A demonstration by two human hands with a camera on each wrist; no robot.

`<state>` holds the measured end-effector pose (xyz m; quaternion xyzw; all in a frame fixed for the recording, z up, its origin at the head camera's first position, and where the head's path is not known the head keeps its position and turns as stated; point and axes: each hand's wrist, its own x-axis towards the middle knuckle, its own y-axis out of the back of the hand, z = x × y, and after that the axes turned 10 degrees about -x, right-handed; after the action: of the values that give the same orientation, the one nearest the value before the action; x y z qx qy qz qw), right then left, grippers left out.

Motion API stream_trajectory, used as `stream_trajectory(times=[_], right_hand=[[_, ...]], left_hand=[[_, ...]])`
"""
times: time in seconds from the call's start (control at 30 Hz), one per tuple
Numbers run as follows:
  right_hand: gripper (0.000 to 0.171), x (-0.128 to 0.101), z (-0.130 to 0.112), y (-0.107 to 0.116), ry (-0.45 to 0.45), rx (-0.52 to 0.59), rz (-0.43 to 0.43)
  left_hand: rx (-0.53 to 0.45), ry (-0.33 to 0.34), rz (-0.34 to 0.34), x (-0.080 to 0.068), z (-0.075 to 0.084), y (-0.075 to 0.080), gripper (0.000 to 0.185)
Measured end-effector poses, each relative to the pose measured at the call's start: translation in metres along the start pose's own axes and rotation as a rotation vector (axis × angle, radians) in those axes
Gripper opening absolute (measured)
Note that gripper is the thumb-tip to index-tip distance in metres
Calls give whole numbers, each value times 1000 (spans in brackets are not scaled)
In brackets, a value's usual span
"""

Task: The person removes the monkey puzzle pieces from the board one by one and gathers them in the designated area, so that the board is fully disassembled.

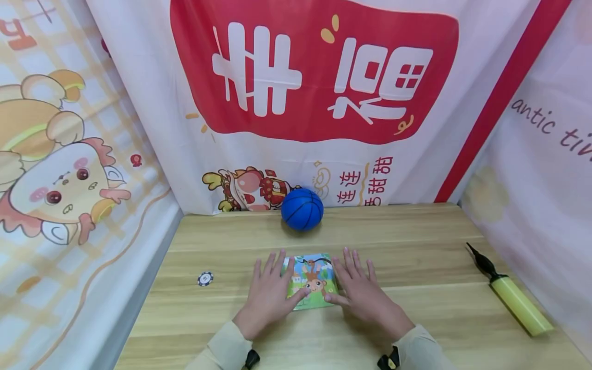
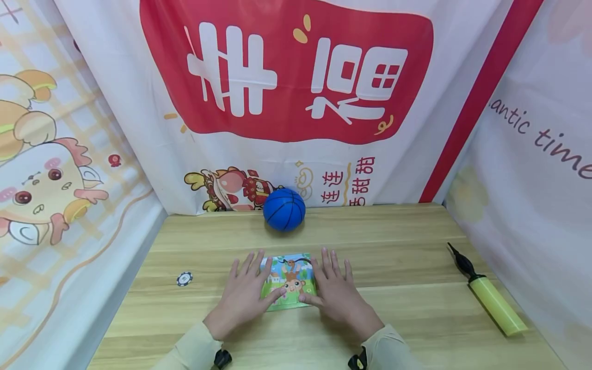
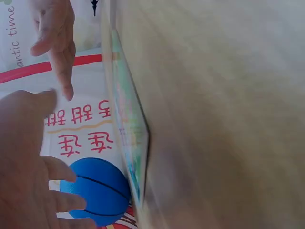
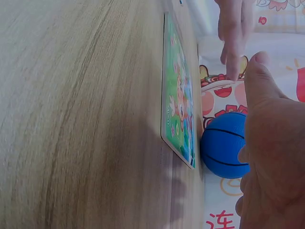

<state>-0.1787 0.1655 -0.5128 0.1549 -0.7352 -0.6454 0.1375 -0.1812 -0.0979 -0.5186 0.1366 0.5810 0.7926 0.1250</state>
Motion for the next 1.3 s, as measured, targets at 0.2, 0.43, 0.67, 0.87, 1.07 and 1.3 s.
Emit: stream_trajectory(times=[0.2,0.43,0.67,0.87,1.07,1.3], right_hand=[[93,1,1,-1,0,11,-4],[69,15,0,0,81,100,127],[53,24,2,3,110,106,149],[45,41,8,1,73,276,64],[40,63,12,-3,58,296,15],[28,79,13,-11,89,92,-4]], left_hand=[[6,-67,-47,17,6,-3,86],[65,-102,-113,35,5,-10,91],[42,-81,-199,35,-3,-10,89],[61,-104,-225,32,-4,-6,87],[68,-105,-231,32,0,-7,88],[77,-103,-214,30,3,-12,88]])
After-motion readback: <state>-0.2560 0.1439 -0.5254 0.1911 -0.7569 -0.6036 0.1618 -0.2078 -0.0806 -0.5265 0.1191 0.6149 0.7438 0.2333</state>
